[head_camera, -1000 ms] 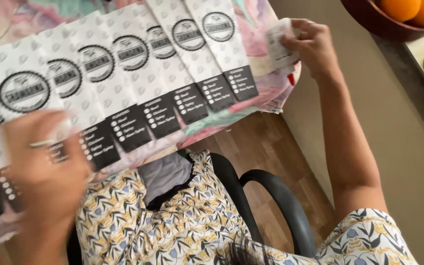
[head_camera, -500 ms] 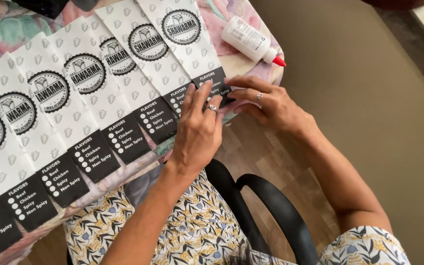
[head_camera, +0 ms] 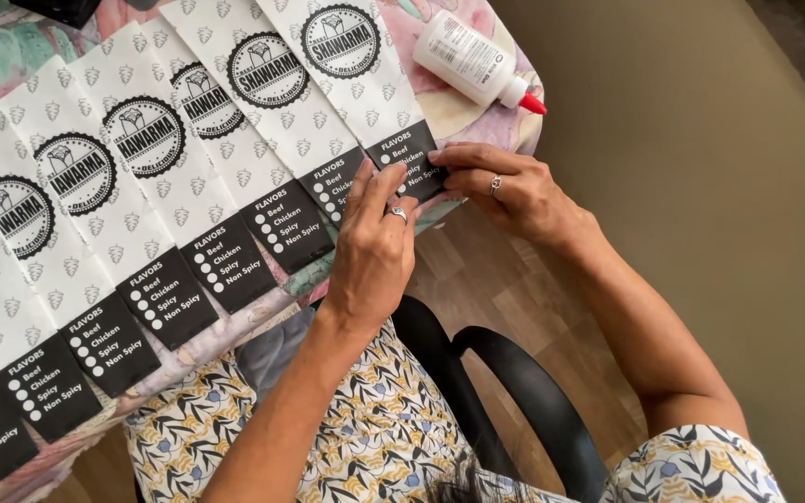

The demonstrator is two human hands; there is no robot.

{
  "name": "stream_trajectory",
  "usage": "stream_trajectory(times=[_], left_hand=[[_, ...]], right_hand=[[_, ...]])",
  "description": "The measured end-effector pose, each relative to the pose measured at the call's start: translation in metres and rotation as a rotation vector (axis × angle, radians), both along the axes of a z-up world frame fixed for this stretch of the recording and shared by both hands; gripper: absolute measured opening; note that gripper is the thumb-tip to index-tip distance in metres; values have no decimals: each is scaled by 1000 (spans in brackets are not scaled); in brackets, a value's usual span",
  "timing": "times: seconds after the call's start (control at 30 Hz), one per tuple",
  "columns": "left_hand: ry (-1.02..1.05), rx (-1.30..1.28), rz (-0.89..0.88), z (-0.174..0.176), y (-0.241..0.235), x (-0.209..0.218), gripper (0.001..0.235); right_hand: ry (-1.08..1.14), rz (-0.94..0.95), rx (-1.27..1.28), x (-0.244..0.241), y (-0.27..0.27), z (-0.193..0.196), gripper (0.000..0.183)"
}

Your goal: The person arranges multiple white paper packs labeled 'Shawarma' on a table, then applies glue from a bottle to the bottom edge of each pack and presses them together to form a stack.

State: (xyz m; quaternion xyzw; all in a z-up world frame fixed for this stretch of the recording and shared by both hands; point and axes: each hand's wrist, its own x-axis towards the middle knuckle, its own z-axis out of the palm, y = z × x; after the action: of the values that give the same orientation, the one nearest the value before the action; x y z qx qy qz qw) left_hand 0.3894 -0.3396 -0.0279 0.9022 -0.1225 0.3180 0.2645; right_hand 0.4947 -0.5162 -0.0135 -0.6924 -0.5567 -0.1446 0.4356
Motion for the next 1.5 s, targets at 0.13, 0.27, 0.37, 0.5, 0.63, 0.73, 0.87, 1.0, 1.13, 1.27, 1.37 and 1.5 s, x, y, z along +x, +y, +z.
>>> stream_trajectory(times=[0.13,0.27,0.37,0.5,0.63,0.73,0.87,1.0,1.13,1.27,1.37,1.5], left_hand=[[18,7,31,0,-2,4,12],[189,-12,105,-5,-1,12,15],[262,-138,105,-3,0,19,12],[392,-301,124,30,0,22,14],[316,-351,108,31,1,21,21],[327,-419,91,33,3,20,25],[415,-429,89,37,5,20,25],[365,-352,170,31,-3,26,7],[323,-232,239,20,-10,28,35],[336,-318,150,14,-5,25,23],[306,-353,147,12,-5,24,23],[251,-404,142,9,-12,20,18]], right_hand=[[80,-62,18,-4,6,1,5],[180,-114,16,-1,7,-5,8],[205,-156,11,1,9,-6,13],[398,-170,-3,-8,15,15,23],[375,-273,-27,-16,25,18,22],[238,-329,-27,-18,26,5,35],[416,-243,88,-19,24,10,20],[369,-263,79,-22,26,7,20],[294,-256,46,-19,24,7,18],[356,-268,42,-15,23,7,15],[311,-295,3,-17,25,11,14],[206,-326,14,-18,25,3,17]])
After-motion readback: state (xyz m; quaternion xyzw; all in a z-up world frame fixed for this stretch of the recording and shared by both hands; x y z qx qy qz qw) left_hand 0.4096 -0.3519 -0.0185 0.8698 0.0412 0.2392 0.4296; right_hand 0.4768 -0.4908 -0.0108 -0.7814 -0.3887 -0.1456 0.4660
